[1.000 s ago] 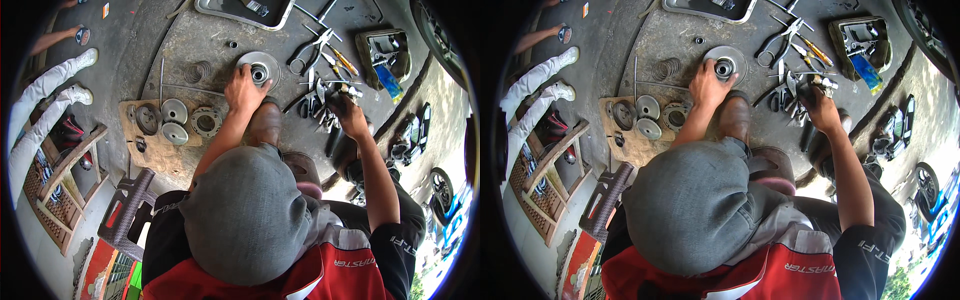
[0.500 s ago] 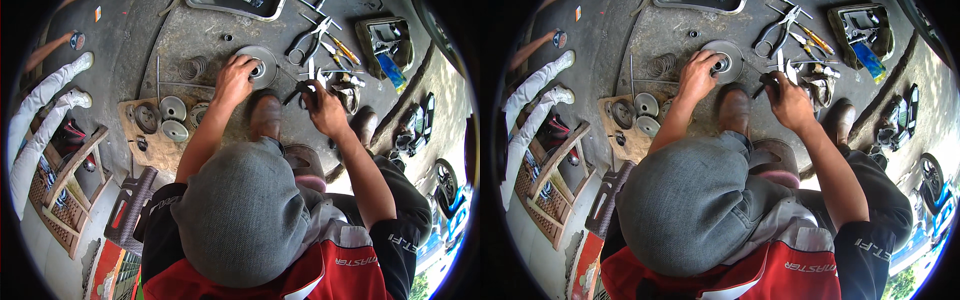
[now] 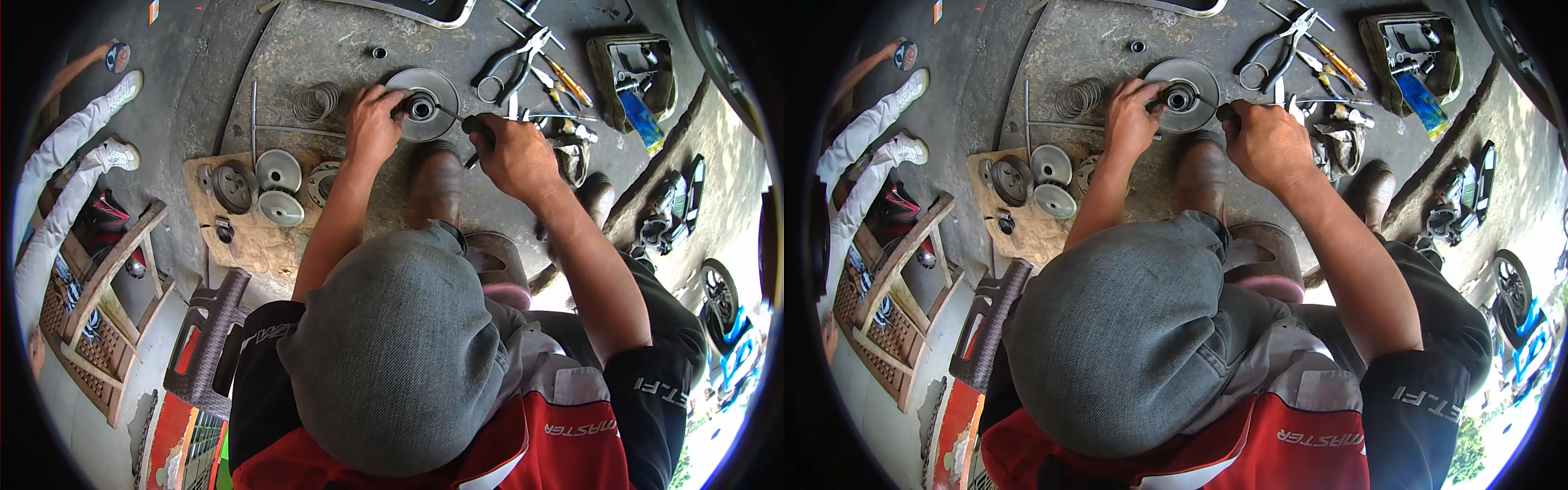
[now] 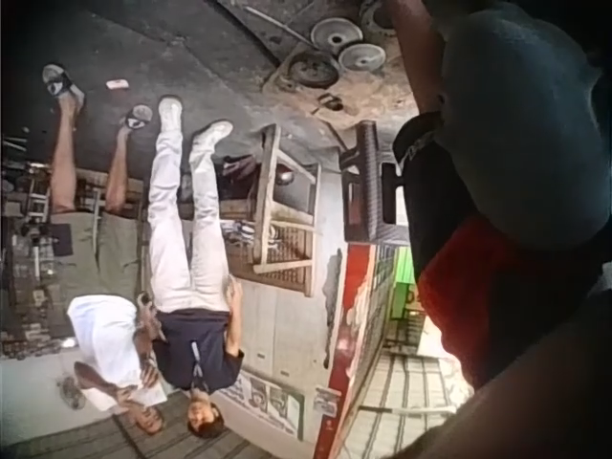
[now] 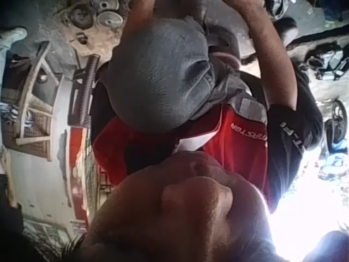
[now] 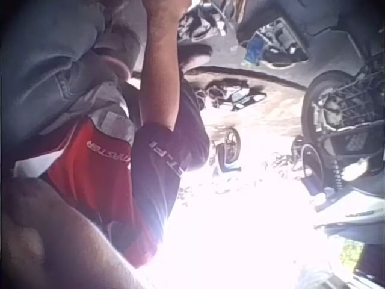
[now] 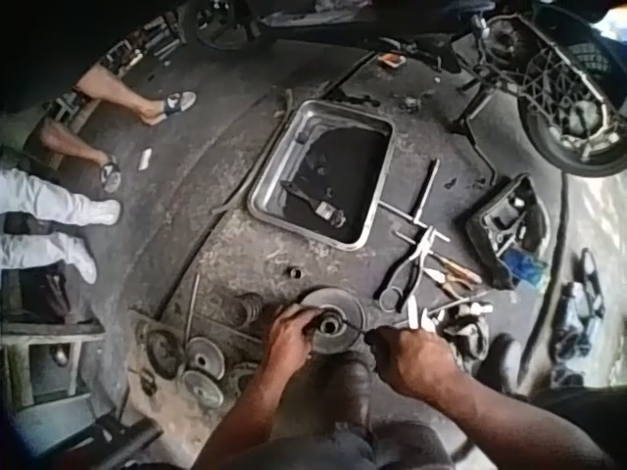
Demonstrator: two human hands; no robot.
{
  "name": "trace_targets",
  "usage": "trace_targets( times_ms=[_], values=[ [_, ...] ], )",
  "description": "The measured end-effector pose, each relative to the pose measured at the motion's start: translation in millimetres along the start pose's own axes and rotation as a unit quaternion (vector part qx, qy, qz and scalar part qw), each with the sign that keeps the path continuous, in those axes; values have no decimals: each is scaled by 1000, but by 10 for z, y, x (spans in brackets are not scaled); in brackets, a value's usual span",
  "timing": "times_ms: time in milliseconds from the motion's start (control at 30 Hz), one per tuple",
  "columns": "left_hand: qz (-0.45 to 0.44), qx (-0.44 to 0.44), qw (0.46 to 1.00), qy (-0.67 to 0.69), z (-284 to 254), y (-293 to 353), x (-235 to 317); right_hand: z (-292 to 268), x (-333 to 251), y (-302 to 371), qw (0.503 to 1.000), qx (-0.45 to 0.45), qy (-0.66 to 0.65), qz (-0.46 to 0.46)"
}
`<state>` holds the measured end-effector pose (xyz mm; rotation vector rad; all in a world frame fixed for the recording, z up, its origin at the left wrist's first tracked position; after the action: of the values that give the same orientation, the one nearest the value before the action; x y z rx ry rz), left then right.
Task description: The recorder is cleaning and assembling components of a motorcycle clutch or CVT system.
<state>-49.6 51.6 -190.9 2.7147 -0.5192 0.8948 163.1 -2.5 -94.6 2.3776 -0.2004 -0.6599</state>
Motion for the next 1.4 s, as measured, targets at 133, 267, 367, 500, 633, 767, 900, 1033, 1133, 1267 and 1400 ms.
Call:
trace_targets(
  times_ms=[133, 267, 367, 500, 633, 767, 900, 1033, 1133, 1267, 1400],
  values=[
    [33, -13, 999, -5, -12, -22, -21, -5, -130, -13, 999, -24, 23, 22],
    [57, -6, 998, -2, 2, -57, -78, -24, -312, -70, 998, -35, 54, 27],
    [75, -22, 997, -27, 43, -67, -108, 31, -425, -99, 990, -91, 85, 67],
    [71, -28, 994, -82, 25, -53, -31, 145, -551, -58, 983, -112, 139, 34],
    [31, -10, 992, -126, -172, 115, 159, 169, -175, 118, 1000, -12, 14, 21],
    [-65, 278, 945, -161, -834, 485, 130, 296, 704, 481, 979, 89, -180, 30],
    [-231, 168, 942, -178, -1169, 351, -242, 441, 1443, 579, 952, 209, -205, 87],
    [-238, -21, 957, -164, -1346, 216, -269, 427, 1791, 473, 931, 239, -261, 87],
    [-112, 4, 986, 122, -1530, 308, 63, 412, 1931, 433, 916, 234, -301, 127],
    [9, -34, 990, 137, -1615, 404, 543, 474, 1984, 418, 893, 281, -334, 109],
    [108, -97, 988, -55, -1516, 350, 896, 648, 2020, 395, 901, 273, -321, 105]
  ],
)
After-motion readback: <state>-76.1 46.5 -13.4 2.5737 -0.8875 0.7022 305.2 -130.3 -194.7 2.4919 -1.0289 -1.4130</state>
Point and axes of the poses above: each hand's wrist, its own y-axis away from the middle knuckle, its own z-axis out of the palm, x = y × z, the point moved 5 cm from there along -y, towards the middle knuckle, and after that the axes turned 4 degrees about -x, right-handed, at the moved point
